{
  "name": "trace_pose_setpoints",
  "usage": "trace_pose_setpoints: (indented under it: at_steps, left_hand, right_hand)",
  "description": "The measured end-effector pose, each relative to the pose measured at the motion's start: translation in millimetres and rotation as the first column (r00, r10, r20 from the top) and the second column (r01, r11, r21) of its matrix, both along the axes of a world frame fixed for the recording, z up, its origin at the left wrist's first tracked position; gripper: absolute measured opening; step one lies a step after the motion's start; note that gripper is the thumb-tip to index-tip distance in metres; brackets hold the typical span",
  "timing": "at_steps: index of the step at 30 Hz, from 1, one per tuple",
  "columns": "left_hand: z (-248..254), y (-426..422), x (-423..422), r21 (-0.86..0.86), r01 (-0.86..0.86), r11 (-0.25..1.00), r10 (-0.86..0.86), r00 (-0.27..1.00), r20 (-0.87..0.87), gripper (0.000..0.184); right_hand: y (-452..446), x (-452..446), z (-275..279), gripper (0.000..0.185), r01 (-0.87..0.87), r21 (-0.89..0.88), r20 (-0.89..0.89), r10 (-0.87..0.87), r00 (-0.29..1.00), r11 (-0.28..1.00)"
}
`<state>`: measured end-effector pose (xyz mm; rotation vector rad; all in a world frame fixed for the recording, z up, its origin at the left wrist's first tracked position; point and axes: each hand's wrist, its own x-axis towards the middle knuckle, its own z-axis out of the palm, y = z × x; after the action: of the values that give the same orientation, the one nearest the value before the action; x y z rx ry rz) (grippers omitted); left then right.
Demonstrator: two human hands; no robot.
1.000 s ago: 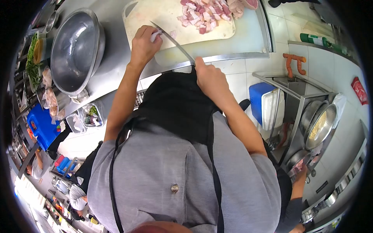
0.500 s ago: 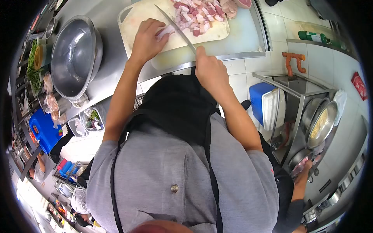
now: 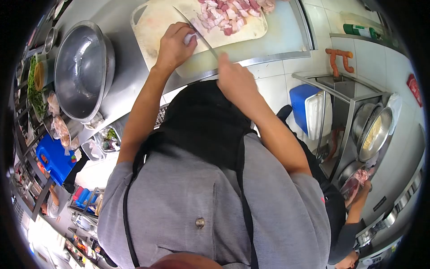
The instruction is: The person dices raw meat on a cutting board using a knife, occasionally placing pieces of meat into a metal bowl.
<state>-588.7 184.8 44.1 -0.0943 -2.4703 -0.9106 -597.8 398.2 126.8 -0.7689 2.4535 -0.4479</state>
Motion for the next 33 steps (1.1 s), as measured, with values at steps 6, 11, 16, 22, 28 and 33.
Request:
trace_pose_setpoints:
  at_steps: [6, 11, 16, 22, 28, 33]
  left_hand:
    - [1, -3, 3, 0.013, -0.008, 1.0, 0.008, 1.0, 0.015, 0.02]
    - [1, -1, 6, 0.041, -0.032, 0.999, 0.033, 0.999, -0.013, 0.022]
    - [-5, 0, 6, 0.044, -0.046, 0.998, 0.045, 0.999, 0.025, 0.024]
    - [1, -1, 11, 0.05, -0.097, 0.994, 0.094, 0.994, 0.062, 0.027]
    - [19, -8, 22, 0.252, -0.094, 0.963, 0.062, 0.989, 0.133, 0.029]
    - [15, -7, 17, -0.01, -0.057, 0.998, 0.057, 0.991, 0.117, 0.025]
  right_hand:
    - [-39, -18, -24, 0.016, -0.022, -0.134, -0.177, -0.002, 0.984, 0.991]
    - [19, 25, -3, 0.023, 0.043, 0.106, 0.048, -0.048, 0.998, 0.993]
    - [-30, -16, -21, 0.022, -0.004, -0.073, -0.092, -0.003, 0.996, 0.997]
    - [27, 12, -7, 0.021, 0.02, 0.051, 0.018, -0.021, 1.0, 0.999]
    - [18, 1, -1, 0.015, -0.006, -0.002, -0.164, 0.005, 0.987, 1.0]
    - [20, 6, 6, 0.015, -0.082, 0.079, -0.166, 0.095, 0.982, 0.993]
